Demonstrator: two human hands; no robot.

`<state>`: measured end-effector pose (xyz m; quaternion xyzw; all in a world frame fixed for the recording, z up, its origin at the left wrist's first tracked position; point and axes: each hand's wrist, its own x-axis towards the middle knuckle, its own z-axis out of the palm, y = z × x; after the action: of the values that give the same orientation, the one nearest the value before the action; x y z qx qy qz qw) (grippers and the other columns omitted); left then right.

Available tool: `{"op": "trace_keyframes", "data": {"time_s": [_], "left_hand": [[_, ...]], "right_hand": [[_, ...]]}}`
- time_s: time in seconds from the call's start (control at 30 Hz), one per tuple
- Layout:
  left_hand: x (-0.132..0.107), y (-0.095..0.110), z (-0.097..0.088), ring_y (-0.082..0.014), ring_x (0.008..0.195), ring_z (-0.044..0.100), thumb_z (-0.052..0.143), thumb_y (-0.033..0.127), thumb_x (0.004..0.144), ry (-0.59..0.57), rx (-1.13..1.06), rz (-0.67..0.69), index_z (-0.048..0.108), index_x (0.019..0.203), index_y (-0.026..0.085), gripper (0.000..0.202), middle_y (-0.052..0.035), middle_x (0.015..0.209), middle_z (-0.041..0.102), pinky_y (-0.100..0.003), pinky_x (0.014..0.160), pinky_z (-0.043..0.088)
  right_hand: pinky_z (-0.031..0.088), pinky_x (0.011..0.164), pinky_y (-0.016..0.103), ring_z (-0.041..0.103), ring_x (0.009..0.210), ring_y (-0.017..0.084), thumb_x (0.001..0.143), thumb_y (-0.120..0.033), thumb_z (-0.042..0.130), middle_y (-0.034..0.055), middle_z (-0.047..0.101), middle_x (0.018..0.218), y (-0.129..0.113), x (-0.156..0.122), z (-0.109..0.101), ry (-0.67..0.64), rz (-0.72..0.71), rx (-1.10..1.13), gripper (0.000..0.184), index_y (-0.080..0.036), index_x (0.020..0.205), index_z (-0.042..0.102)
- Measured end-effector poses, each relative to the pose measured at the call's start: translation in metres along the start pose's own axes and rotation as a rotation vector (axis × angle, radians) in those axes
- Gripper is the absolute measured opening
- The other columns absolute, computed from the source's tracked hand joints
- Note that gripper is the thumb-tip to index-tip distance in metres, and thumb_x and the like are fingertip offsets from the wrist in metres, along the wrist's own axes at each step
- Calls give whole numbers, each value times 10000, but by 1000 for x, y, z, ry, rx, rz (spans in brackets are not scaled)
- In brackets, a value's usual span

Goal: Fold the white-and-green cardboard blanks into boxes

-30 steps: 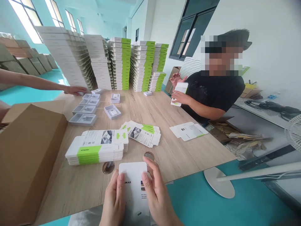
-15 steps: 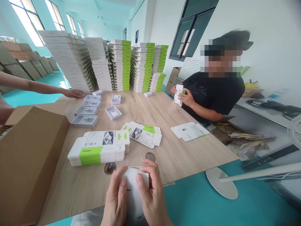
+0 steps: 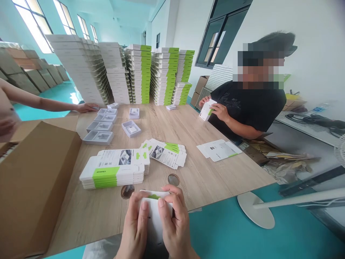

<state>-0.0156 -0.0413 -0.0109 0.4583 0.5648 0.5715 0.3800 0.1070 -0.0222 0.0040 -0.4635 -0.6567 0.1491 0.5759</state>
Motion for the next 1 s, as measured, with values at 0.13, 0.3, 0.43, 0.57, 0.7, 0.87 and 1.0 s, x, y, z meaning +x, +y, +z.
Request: {"op": "trace_keyframes", "data": {"time_s": [0.13,0.3,0.43,0.57,0.7,0.87,1.0], "left_hand": [[4,23,4,-194,757,638,538,631,1006,44,-102,-259,561,1212,254,430,-11,942,708,-277,683,521],[21,44,1,-183,703,573,635,728,898,-6,-173,-212,670,886,229,500,14,747,666,-247,642,506],[32,49,-1,-144,583,504,690,663,896,53,-236,-60,649,794,231,445,38,647,618,-212,533,458],[32,52,0,-153,586,522,700,588,918,99,-321,72,655,806,240,368,33,653,619,-223,551,466],[34,53,1,-181,666,576,711,555,917,88,-375,113,679,831,237,331,8,727,657,-252,633,494],[34,61,6,-174,654,516,731,572,896,94,-446,22,662,828,240,345,20,725,606,-257,613,453],[29,69,14,-169,686,502,716,569,911,141,-431,-16,655,872,245,332,26,784,592,-249,632,443]], "right_hand": [[575,663,249,705,905,173,997,-113,531,55,653,1058,8,9,4,46,-128,-31,164,-246,919,587],[612,779,330,683,1020,229,954,-79,537,49,665,962,-2,29,7,75,-255,15,227,-255,1071,621],[596,838,323,659,1065,222,951,-53,508,36,673,955,-22,38,5,73,-256,72,262,-258,1087,600],[593,787,322,680,1034,223,945,-58,489,62,648,1035,-29,43,3,82,-278,102,238,-249,1047,589],[582,712,321,676,952,213,921,-60,487,75,618,1093,-26,52,5,117,-370,91,214,-241,991,576],[578,727,375,649,967,242,905,-59,493,84,608,1094,-22,57,10,108,-406,93,227,-245,1005,575],[561,740,383,638,972,240,934,-76,499,84,595,1110,-19,57,10,92,-357,121,197,-245,997,579]]}}
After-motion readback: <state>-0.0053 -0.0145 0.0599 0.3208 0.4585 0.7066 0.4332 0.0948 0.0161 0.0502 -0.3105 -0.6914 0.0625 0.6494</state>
